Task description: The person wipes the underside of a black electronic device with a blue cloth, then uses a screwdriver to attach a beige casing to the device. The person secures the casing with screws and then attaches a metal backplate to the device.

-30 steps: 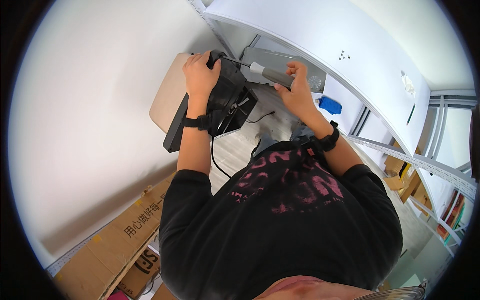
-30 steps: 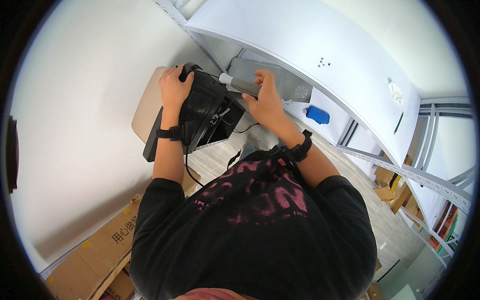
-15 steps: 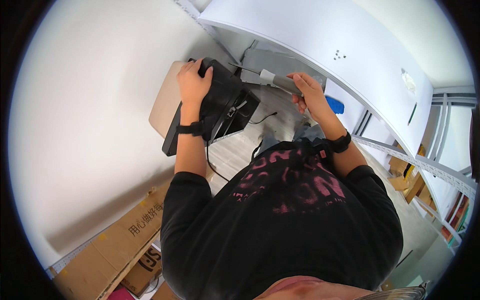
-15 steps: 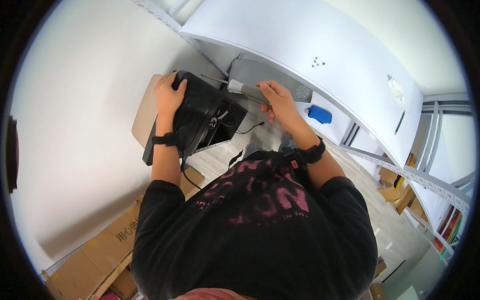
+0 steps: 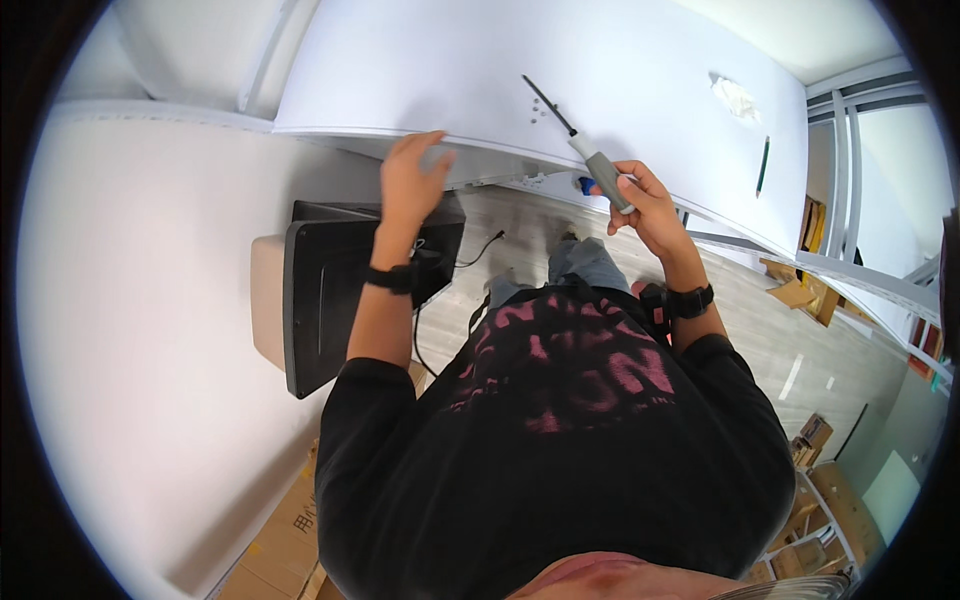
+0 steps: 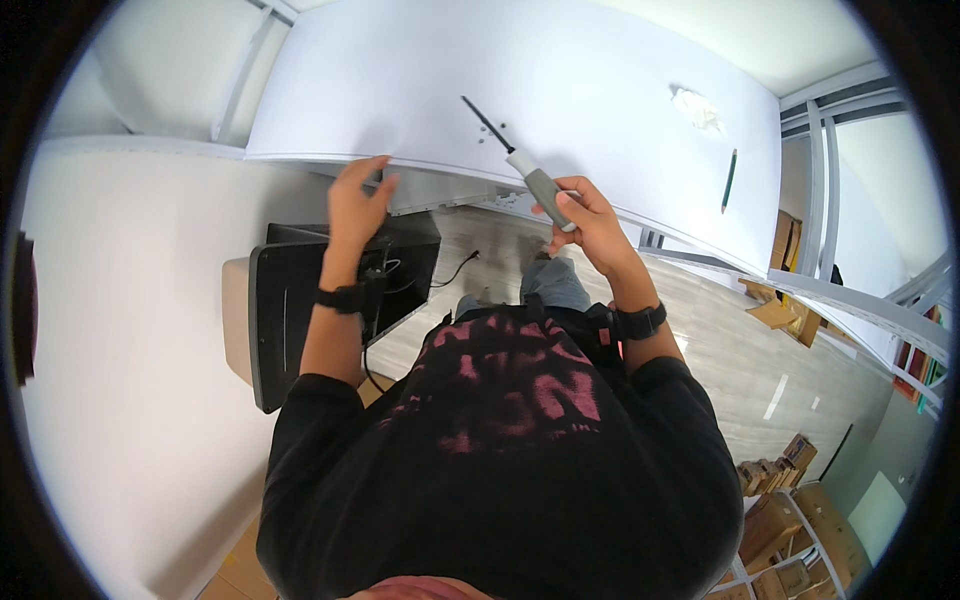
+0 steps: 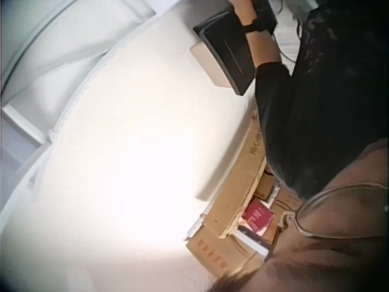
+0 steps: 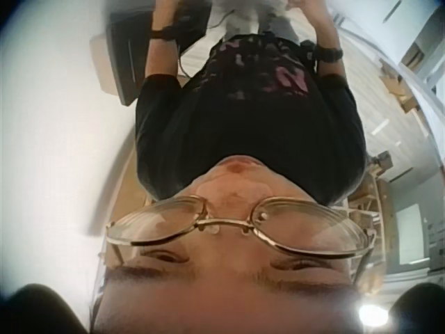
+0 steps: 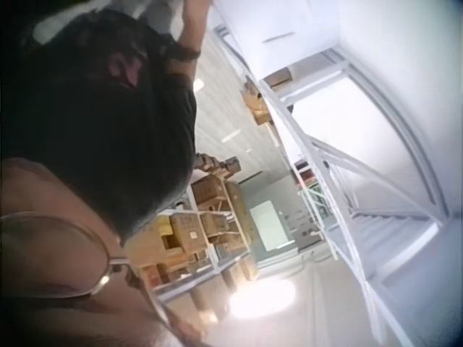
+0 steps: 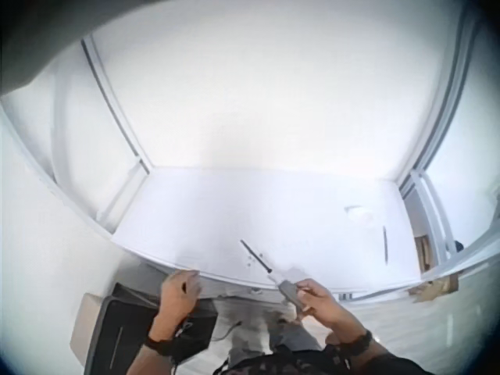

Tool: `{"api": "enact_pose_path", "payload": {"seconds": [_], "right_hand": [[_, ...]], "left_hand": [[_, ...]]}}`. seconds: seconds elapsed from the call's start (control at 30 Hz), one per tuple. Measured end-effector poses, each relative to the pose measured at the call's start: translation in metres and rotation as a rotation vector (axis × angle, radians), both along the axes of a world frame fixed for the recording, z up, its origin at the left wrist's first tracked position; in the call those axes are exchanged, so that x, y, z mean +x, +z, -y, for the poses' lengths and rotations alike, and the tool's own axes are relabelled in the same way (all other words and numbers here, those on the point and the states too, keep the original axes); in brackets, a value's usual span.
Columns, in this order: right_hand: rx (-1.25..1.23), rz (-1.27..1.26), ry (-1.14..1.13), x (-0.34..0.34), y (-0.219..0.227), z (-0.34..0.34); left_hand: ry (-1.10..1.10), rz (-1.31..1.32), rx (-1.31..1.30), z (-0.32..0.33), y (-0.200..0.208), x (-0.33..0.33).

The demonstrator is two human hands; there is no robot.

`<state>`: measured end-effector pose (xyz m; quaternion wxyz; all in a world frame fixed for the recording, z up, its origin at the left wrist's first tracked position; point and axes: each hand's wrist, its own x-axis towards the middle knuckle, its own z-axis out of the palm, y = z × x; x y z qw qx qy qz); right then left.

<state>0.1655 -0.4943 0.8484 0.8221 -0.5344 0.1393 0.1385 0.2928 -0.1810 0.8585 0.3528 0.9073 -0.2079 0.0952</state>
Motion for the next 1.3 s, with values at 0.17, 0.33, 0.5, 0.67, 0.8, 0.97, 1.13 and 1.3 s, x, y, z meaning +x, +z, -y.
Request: {"api": "enact_pose_path", "payload": {"seconds": [0.17,0.33,0.5,0.67,0.8,0.97,1.13,1.3], "right_hand": [[-0.064,0.031,0.009,-0.003,-0.011,0.046],[-0.039,0.133,-0.015,-0.004,-0.025,0.067],[0.006,0.109,-0.014,0.009,-0.028,0.073],[-0.112,0.069,0.117,0.027,-0.009,0.062],[-0.086,0.106,0.263,0.047,-0.008,0.043],[-0.081,0.15,0.479,0.067,-0.002,0.007],[-0.121,0.174,0.654,0.07,0.005,-0.031],[-0.113,0.209,0.805,0.061,0.005,-0.064]], "left_hand": [[-0.079,-0.092,-0.075,0.084,-0.045,0.017],[-0.042,-0.017,-0.049,0.11,-0.062,0.025],[-0.012,0.039,-0.01,0.113,-0.067,0.027],[0.222,-0.567,-0.614,0.102,-0.053,0.016],[0.197,-0.959,-1.431,0.066,-0.031,0.002],[0.141,-0.929,-1.693,0.024,-0.029,-0.035],[0.246,-0.804,-1.774,-0.012,-0.029,-0.081],[0.302,-0.7,-1.857,-0.043,-0.032,-0.125]]}}
